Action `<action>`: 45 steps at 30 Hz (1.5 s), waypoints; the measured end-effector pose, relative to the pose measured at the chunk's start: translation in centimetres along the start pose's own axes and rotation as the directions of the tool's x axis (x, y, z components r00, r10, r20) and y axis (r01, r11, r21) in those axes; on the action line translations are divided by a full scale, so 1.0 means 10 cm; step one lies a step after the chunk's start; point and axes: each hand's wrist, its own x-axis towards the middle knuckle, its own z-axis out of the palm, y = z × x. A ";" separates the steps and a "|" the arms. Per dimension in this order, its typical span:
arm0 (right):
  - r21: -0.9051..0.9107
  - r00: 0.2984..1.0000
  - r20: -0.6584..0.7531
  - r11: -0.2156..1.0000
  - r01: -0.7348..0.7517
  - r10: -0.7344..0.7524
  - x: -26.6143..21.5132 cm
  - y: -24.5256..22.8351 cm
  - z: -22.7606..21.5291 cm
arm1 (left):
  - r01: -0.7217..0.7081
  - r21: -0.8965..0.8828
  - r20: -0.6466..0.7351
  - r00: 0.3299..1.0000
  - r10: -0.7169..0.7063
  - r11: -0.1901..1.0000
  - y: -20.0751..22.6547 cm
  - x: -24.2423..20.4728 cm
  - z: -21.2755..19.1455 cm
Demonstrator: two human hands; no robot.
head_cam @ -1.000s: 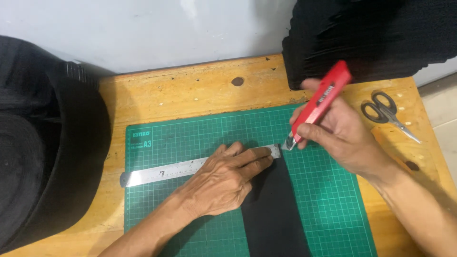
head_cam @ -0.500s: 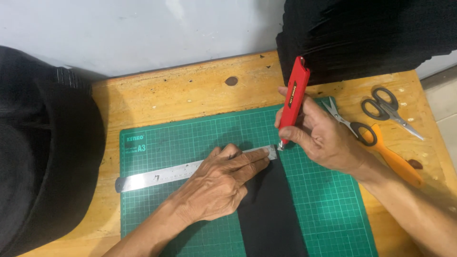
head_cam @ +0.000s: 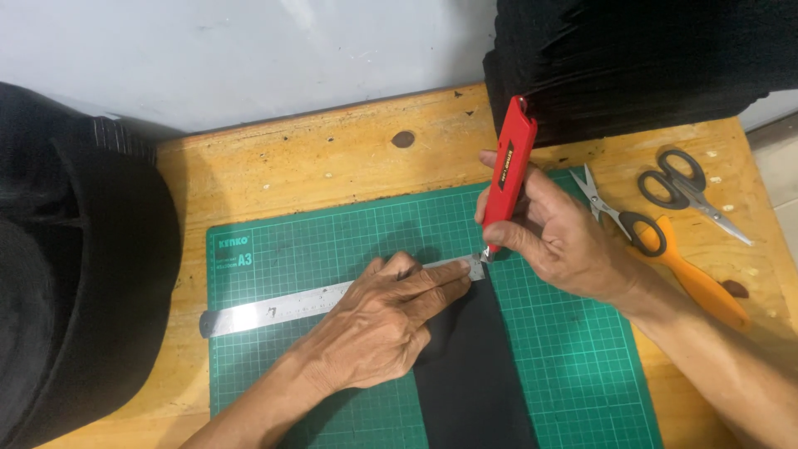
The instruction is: Measuring and cutting black foam strips using a ruler and utility knife on a cutting mat.
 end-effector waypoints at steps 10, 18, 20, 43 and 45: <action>-0.007 1.000 0.006 1.000 0.005 -0.005 0.00 -0.01 0.00 | 0.005 -0.015 0.000 1.000 -0.005 1.000 0.00 0.00 0.01; -0.018 0.998 -0.004 0.998 0.059 -0.059 0.00 0.05 0.01 | -0.002 -0.035 -0.009 1.000 0.002 0.999 -0.01 0.01 0.00; 0.012 0.998 0.004 0.998 0.061 -0.061 -0.01 0.07 0.00 | 0.013 -0.044 0.010 1.000 -0.013 0.999 0.00 0.01 -0.01; -0.072 1.000 -0.011 0.997 0.009 -0.010 0.01 0.01 0.06 | 0.027 -0.017 0.018 0.999 -0.027 0.999 0.03 0.03 -0.02; -0.059 1.000 -0.005 0.998 0.023 -0.023 0.02 0.01 0.06 | 0.030 -0.014 0.026 0.999 -0.030 0.999 0.03 0.02 -0.02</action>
